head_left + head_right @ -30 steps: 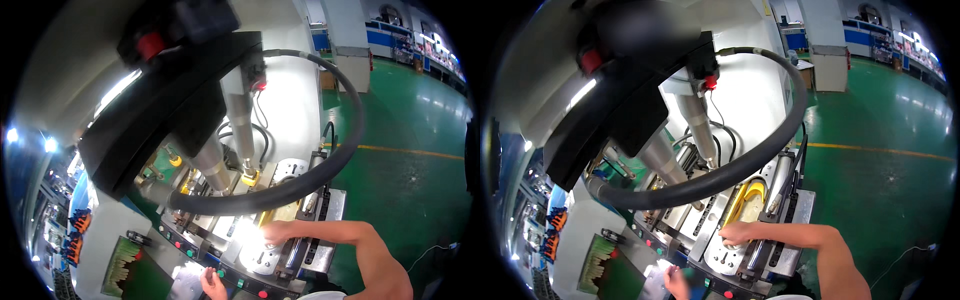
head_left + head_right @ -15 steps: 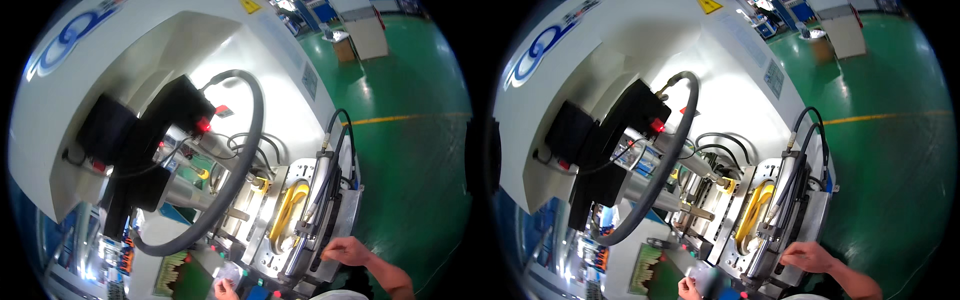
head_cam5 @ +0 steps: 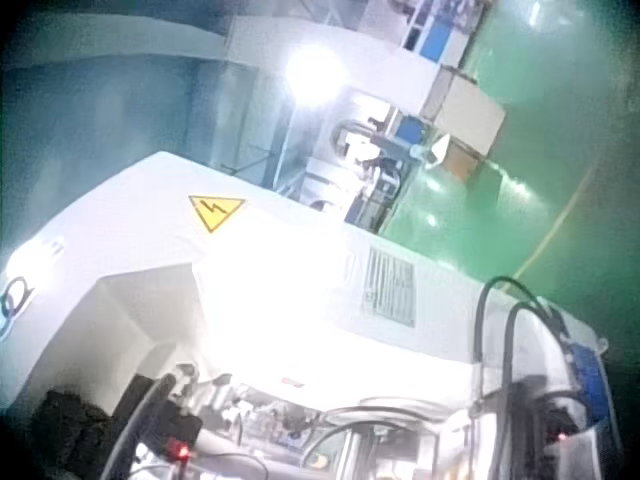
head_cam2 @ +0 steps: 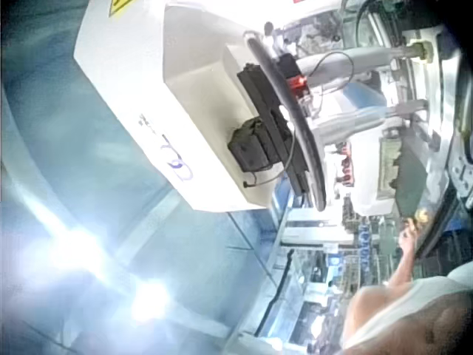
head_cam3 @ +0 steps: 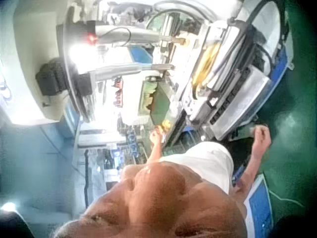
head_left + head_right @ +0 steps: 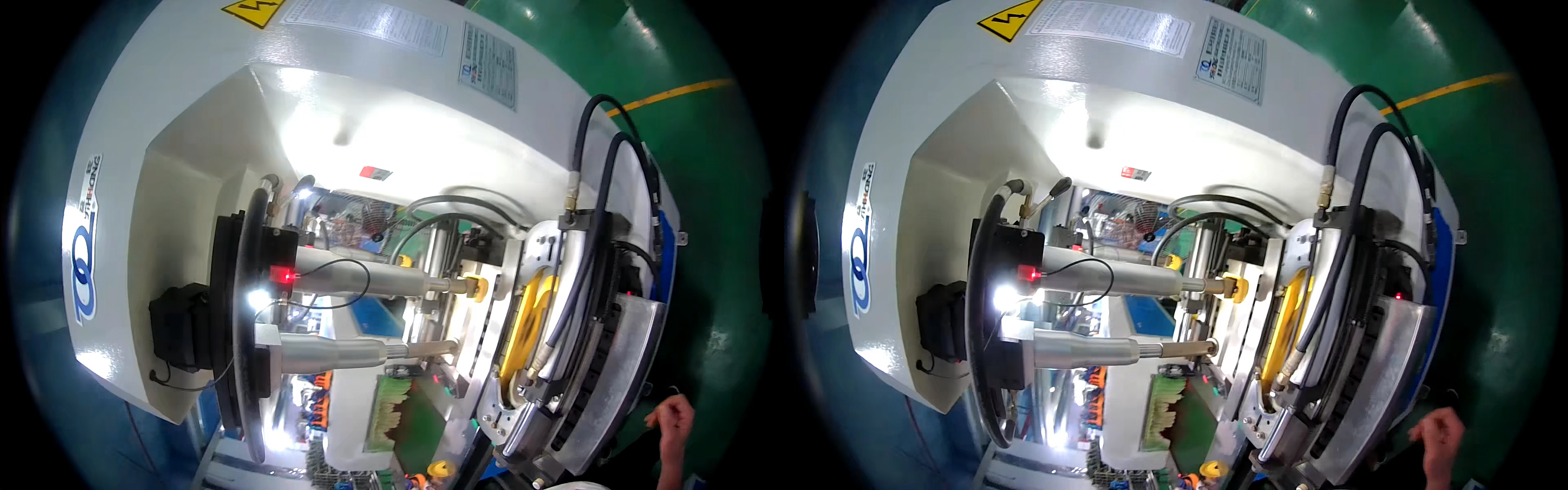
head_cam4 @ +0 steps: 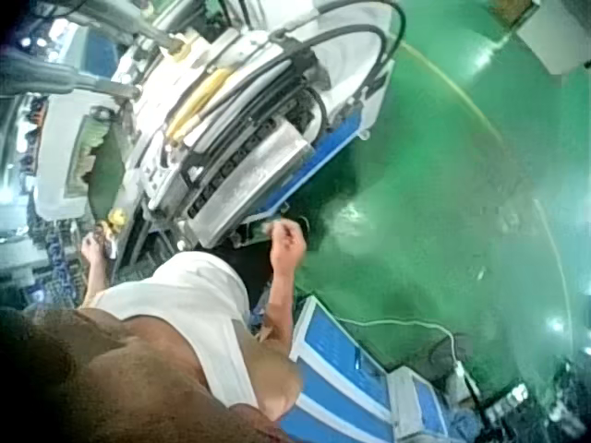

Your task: The person places yellow and white shoe components into a sole-attaching machine, activates the machine using control buttons and levers, and then removes the processed components to place them onto a conveyor belt.

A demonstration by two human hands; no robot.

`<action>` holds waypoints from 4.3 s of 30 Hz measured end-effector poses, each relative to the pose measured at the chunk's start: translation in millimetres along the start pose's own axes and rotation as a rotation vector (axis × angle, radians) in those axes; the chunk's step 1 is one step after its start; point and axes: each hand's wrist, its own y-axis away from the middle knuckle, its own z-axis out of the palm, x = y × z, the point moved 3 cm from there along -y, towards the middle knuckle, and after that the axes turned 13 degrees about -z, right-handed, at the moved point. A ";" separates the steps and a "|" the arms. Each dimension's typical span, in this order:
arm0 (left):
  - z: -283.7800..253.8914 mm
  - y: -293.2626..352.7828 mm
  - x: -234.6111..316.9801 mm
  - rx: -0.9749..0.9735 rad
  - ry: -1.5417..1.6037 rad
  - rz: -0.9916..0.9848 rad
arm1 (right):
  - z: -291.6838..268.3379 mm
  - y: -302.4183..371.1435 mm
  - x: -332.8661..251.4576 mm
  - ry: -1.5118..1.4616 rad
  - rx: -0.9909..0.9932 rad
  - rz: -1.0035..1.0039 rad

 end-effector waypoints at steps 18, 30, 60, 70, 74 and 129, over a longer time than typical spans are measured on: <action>56.9 24.4 13.2 -0.111 -0.073 -0.202 | -158.2 15.2 150.7 0.305 0.340 0.196; 211.1 -192.4 1.3 -0.115 0.003 0.661 | 3.2 3.9 -33.5 0.217 0.395 -0.349; 199.9 -201.1 292.1 -0.967 0.939 0.773 | 436.1 45.3 -108.1 0.620 -0.423 -0.780; 264.6 -249.6 259.7 -1.306 0.926 0.625 | 453.4 -43.3 -9.5 0.835 -0.131 -0.457; 285.3 -250.0 216.0 -1.458 0.852 0.455 | 455.1 -78.8 58.9 0.551 -0.204 -0.346; 225.0 -502.5 -290.0 -1.283 0.522 -0.230 | 334.4 484.9 359.7 0.502 0.480 0.093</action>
